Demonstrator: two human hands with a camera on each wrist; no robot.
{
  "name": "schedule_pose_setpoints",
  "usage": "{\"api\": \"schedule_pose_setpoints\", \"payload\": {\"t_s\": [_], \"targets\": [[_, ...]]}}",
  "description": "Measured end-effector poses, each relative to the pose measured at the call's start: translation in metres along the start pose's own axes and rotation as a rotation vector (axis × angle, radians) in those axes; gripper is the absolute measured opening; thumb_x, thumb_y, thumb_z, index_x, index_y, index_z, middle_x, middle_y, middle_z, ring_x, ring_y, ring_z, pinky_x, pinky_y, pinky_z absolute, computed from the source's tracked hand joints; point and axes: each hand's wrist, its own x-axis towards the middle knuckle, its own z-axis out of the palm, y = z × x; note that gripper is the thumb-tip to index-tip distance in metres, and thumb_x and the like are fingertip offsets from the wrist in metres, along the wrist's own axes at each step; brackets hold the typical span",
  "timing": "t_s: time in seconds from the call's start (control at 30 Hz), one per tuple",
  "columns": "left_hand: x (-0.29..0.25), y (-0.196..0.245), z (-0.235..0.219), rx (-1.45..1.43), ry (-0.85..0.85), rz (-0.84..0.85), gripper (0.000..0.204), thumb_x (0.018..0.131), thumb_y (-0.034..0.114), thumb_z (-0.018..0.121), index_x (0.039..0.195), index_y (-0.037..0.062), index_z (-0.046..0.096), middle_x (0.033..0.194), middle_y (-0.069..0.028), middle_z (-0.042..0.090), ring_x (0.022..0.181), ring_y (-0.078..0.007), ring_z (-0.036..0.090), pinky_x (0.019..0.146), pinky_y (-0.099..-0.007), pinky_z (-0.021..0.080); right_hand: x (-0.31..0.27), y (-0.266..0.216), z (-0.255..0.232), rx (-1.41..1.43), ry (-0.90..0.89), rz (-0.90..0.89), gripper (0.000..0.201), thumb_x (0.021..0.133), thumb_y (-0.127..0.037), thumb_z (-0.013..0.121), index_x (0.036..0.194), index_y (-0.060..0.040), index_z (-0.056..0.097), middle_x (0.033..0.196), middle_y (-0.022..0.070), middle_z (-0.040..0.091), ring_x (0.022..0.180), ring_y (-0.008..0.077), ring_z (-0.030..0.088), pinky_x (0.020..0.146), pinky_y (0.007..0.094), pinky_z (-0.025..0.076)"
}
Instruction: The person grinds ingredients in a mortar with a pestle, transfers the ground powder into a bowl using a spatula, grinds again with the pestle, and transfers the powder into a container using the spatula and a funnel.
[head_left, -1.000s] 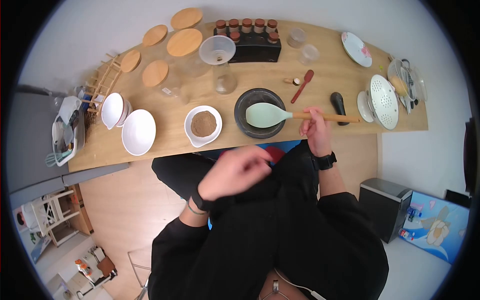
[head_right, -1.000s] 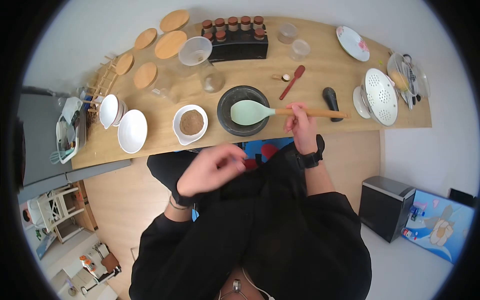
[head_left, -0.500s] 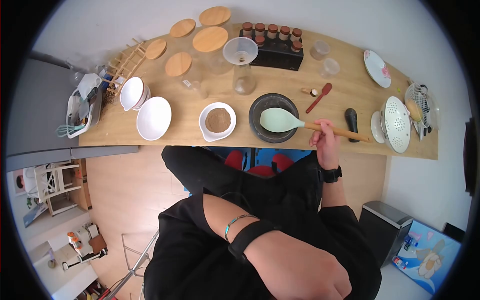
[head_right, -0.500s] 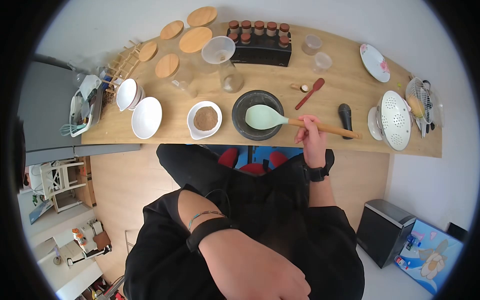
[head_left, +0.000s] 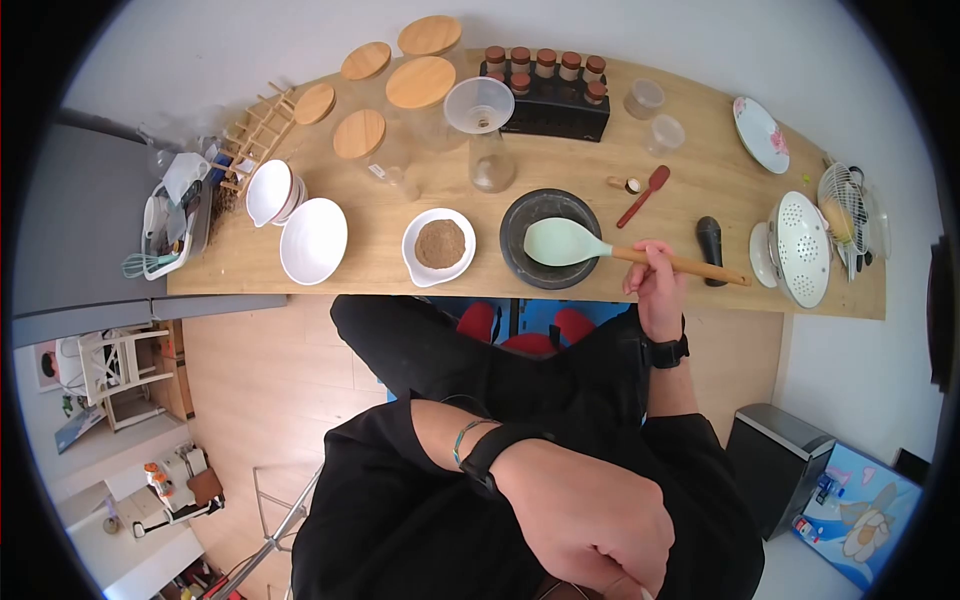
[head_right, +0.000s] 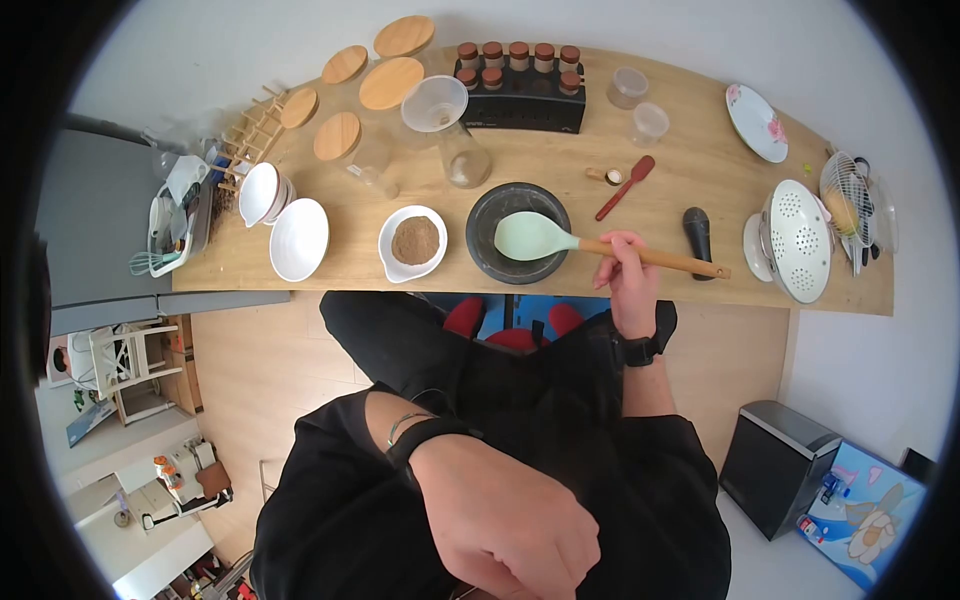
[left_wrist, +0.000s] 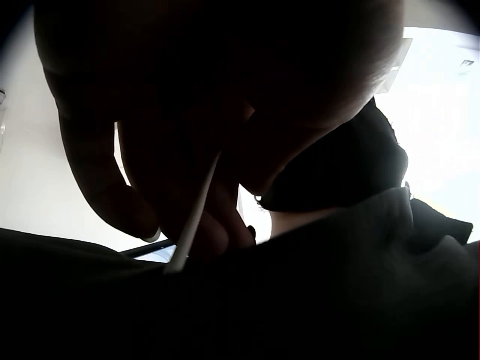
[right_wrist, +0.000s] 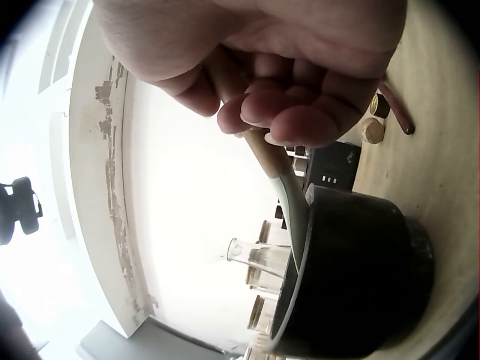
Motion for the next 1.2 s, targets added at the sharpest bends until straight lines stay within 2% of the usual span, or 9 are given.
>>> {"api": "schedule_pose_setpoints", "payload": {"t_s": [0.43, 0.5, 0.6, 0.67, 0.73, 0.77, 0.8, 0.87, 1.2], "targets": [[-0.016, 0.006, -0.012, 0.214, 0.089, -0.021, 0.015, 0.097, 0.012, 0.061, 0.099, 0.0007, 0.069, 0.09, -0.0135, 0.068, 0.082, -0.0305, 0.065, 0.071, -0.039, 0.051, 0.001, 0.0, 0.0, -0.025, 0.001, 0.021, 0.023, 0.101, -0.022, 0.051, 0.105, -0.0012, 0.06, 0.061, 0.0025, 0.048, 0.054, 0.0113, 0.048, 0.054, 0.0277, 0.044], [-0.039, -0.004, -0.021, 0.279, 0.217, -0.098, 0.04, 0.091, 0.019, 0.07, 0.124, -0.0009, 0.061, 0.104, -0.0126, 0.067, 0.095, -0.0308, 0.063, 0.083, -0.0382, 0.051, 0.0, -0.001, 0.0, -0.027, 0.003, 0.022, 0.023, 0.101, -0.022, 0.051, 0.105, -0.0013, 0.06, 0.061, 0.0025, 0.048, 0.054, 0.0113, 0.047, 0.054, 0.0277, 0.044], [-0.084, 0.006, -0.039, 0.47, 0.603, -0.385, 0.025, 0.091, 0.014, 0.07, 0.112, 0.0007, 0.068, 0.095, -0.0086, 0.07, 0.084, -0.0196, 0.067, 0.075, -0.0306, 0.053, -0.002, -0.002, 0.0, -0.038, 0.01, 0.004, 0.022, 0.1, -0.021, 0.053, 0.104, -0.0014, 0.061, 0.062, 0.0014, 0.05, 0.054, 0.0103, 0.048, 0.053, 0.026, 0.043], [-0.127, -0.006, -0.041, 0.553, 1.05, -0.604, 0.014, 0.095, 0.011, 0.064, 0.101, -0.0008, 0.068, 0.09, -0.006, 0.07, 0.079, -0.011, 0.064, 0.074, -0.0263, 0.053, -0.004, -0.004, -0.001, -0.044, 0.018, -0.011, 0.021, 0.099, -0.02, 0.055, 0.102, -0.0016, 0.063, 0.062, 0.0005, 0.051, 0.054, 0.0094, 0.049, 0.053, 0.0242, 0.042], [-0.177, -0.021, -0.048, 0.627, 1.489, -0.745, 0.021, 0.098, 0.018, 0.06, 0.095, -0.0017, 0.067, 0.081, -0.0048, 0.069, 0.075, -0.0096, 0.064, 0.069, -0.0249, 0.051, -0.006, -0.011, 0.0, -0.206, -0.01, -0.069, 0.019, 0.099, -0.019, 0.054, 0.101, -0.0026, 0.064, 0.062, -0.0007, 0.05, 0.054, 0.008, 0.048, 0.053, 0.0231, 0.038], [-0.194, -0.024, -0.053, 0.912, 1.604, -0.894, 0.029, 0.097, 0.026, 0.063, 0.091, -0.0017, 0.07, 0.068, -0.0087, 0.068, 0.063, -0.0136, 0.066, 0.062, -0.0275, 0.051, -0.008, -0.015, 0.002, -0.202, -0.007, -0.066, 0.019, 0.099, -0.019, 0.054, 0.101, -0.0026, 0.064, 0.062, -0.0007, 0.05, 0.054, 0.008, 0.048, 0.053, 0.0231, 0.038], [-0.216, -0.028, -0.056, 1.228, 1.606, -1.016, 0.037, 0.096, 0.032, 0.063, 0.083, -0.0027, 0.069, 0.063, -0.0104, 0.067, 0.058, -0.0194, 0.067, 0.059, -0.03, 0.051, -0.009, -0.019, 0.005, -0.244, -0.012, -0.094, 0.019, 0.1, -0.019, 0.054, 0.101, -0.0028, 0.064, 0.062, -0.0011, 0.05, 0.054, 0.0071, 0.047, 0.053, 0.0225, 0.037], [-0.246, -0.031, -0.061, 1.121, 1.751, -1.192, 0.042, 0.096, 0.036, 0.061, 0.079, -0.0015, 0.068, 0.062, -0.01, 0.067, 0.057, -0.0218, 0.067, 0.058, -0.031, 0.051, -0.01, -0.028, 0.009, -0.283, -0.018, -0.123, 0.019, 0.1, -0.019, 0.054, 0.101, -0.003, 0.065, 0.062, -0.0015, 0.05, 0.055, 0.0063, 0.046, 0.053, 0.022, 0.036], [-0.281, -0.051, -0.086, 0.71, 1.962, -0.948, 0.041, 0.097, 0.03, 0.055, 0.074, -0.003, 0.066, 0.061, -0.0074, 0.065, 0.052, -0.0122, 0.059, 0.054, -0.0287, 0.047, -0.023, -0.055, 0.018, -0.386, 0.062, -0.355, 0.013, 0.098, -0.011, 0.056, 0.098, -0.0005, 0.064, 0.066, -0.0007, 0.053, 0.056, 0.0058, 0.048, 0.053, 0.0216, 0.037]]}}
